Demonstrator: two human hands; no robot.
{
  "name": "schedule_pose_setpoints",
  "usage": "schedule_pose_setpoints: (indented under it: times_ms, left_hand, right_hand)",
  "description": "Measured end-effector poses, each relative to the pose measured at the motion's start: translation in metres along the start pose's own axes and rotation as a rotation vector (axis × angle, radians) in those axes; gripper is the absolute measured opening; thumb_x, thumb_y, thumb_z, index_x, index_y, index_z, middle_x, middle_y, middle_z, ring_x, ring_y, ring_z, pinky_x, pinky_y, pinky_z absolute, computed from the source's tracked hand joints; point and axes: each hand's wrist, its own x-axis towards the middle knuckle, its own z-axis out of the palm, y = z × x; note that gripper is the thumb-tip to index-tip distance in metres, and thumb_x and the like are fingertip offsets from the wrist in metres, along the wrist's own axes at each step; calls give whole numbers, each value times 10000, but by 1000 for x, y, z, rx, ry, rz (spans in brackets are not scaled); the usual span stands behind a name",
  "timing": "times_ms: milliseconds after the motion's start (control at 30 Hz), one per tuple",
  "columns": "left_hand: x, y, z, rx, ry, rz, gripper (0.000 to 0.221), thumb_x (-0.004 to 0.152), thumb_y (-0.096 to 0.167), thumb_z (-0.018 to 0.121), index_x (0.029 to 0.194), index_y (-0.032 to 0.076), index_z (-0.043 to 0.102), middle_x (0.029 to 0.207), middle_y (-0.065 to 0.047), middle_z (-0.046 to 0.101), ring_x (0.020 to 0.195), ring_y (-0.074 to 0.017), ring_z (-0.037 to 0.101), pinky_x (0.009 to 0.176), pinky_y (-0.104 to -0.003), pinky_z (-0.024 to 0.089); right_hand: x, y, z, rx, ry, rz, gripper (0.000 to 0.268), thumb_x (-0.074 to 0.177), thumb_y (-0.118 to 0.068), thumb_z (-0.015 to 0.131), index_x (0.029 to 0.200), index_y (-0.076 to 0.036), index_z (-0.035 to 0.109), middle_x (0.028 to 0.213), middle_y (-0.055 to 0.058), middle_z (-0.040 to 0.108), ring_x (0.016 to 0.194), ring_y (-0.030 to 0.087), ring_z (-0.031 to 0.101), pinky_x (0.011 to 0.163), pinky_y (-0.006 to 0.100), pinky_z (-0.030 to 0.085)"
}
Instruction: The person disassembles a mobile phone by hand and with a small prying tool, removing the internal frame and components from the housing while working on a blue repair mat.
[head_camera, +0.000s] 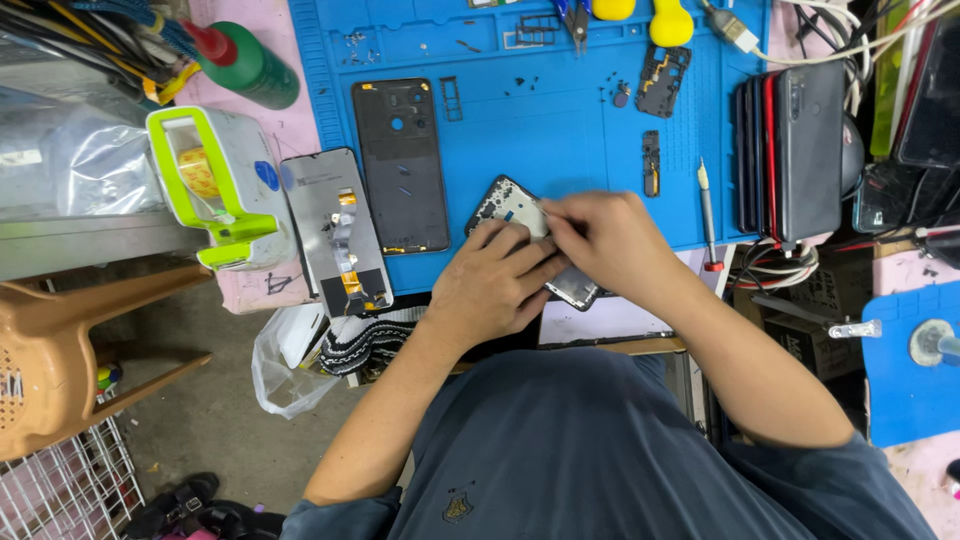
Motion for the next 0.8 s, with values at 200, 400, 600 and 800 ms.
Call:
schedule_pose_setpoints:
  times_ms: [200, 400, 600, 800]
  left_hand:
    - [-4, -1, 0, 20, -8, 5, 385, 805, 224, 779, 1177, 123, 762, 1149, -12, 650, 1121, -230, 563, 1044, -436, 453]
    - [0, 1, 0, 28, 20, 8, 352, 820, 223, 784, 1160, 136, 763, 1146, -2, 658, 1120, -223, 563, 1051, -432, 454]
    - [-5, -2, 2, 5, -1, -22, 416, 810, 224, 783, 1213, 123, 770, 1137, -6, 661, 1114, -227, 564, 1042, -438, 451]
    - [-3, 1, 2, 18, 4, -16, 397, 792, 238, 770, 1178, 151, 759, 1200, 7, 665, 1150, -219, 566, 1063, -443, 440]
  right_hand:
    - [7, 1, 5, -13, 15, -33, 220, 910, -121, 680, 1071, 2, 766, 817, 215, 720, 646, 294, 712, 586, 361, 537]
    - [14, -4, 2, -26, -25, -76, 216, 944, -125, 676, 1088, 9, 766, 806, 214, 713, 648, 312, 681, 595, 359, 536]
    - [-3, 0, -1, 7, 11, 54, 226, 928, -151, 677, 1073, -1, 765, 713, 155, 717, 542, 165, 669, 517, 327, 514]
    - [31, -8, 9, 55, -70, 55, 217, 944, -134, 670, 1084, 1, 765, 671, 156, 693, 491, 190, 602, 495, 341, 472]
